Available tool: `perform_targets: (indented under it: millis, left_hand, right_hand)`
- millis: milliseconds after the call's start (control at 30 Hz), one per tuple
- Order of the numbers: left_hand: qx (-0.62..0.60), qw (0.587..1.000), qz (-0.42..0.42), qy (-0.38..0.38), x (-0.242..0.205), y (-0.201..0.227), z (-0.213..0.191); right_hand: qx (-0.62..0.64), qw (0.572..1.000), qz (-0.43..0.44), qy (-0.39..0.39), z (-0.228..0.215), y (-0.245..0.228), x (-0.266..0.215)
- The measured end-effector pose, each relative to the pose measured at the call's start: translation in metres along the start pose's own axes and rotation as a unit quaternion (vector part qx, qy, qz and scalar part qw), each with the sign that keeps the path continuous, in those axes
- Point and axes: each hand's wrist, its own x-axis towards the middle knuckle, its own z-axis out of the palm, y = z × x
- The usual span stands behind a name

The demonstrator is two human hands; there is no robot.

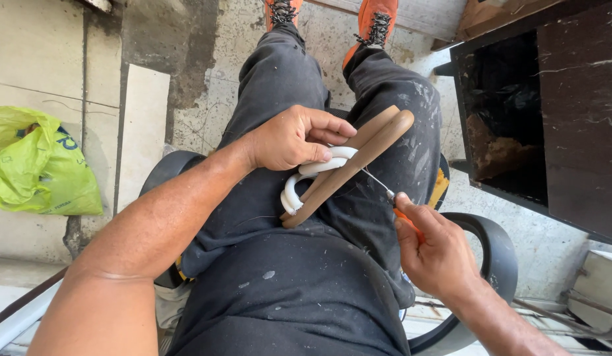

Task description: Repairing a sandal by stitching the straps to the sole using a hand tool and thread

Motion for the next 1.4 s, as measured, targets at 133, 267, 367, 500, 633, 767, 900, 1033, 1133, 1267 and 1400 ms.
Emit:
perform_targets:
  millis: [133, 267, 367, 500, 633, 767, 900, 1033, 1133, 1267, 1400]
  left_hand:
    - [0.003, 1.000, 0.002, -0.001, 0.001, -0.004, 0.000]
    - [0.004, 1.000, 0.009, -0.002, 0.001, -0.003, 0.000]
    - [0.005, 1.000, 0.015, -0.001, 0.002, -0.003, -0.002]
    - [0.004, 1.000, 0.013, -0.001, 0.001, -0.003, -0.003]
    - [-0.010, 1.000, 0.003, 0.001, 0.001, -0.003, 0.000]
    - [-0.044, 0.999, 0.013, -0.017, 0.009, -0.022, -0.006]
    - [-0.047, 0.999, 0.008, -0.013, 0.005, -0.022, -0.002]
    - [-0.033, 0.999, 0.012, -0.011, 0.007, -0.018, -0.008]
    - [-0.039, 0.999, 0.007, -0.009, 0.007, -0.018, -0.005]
    - [-0.042, 0.999, 0.002, -0.006, 0.008, -0.019, -0.006]
    - [-0.037, 0.999, -0.001, -0.003, 0.006, -0.016, -0.005]
  right_hand:
    - [-0.038, 0.992, -0.115, 0.037, 0.010, 0.008, -0.001]
    - [0.052, 0.998, 0.044, -0.016, 0.004, 0.000, 0.003]
    - [-0.047, 0.996, -0.073, 0.019, 0.009, 0.011, 0.005]
    - [0.008, 0.999, -0.044, 0.019, 0.011, 0.005, 0.007]
    - [-0.060, 0.992, -0.107, 0.027, 0.015, 0.016, 0.008]
    - [0.052, 0.986, -0.143, 0.073, 0.017, 0.007, 0.016]
    - [0.007, 0.981, -0.173, 0.093, 0.023, 0.006, 0.015]
    - [0.002, 0.979, -0.184, 0.088, 0.017, 0.001, 0.025]
    - [-0.005, 0.982, -0.165, 0.087, 0.023, 0.014, 0.023]
    - [0.031, 0.982, -0.166, 0.086, 0.024, 0.005, 0.026]
    - [0.036, 0.982, -0.173, 0.073, 0.023, 0.003, 0.027]
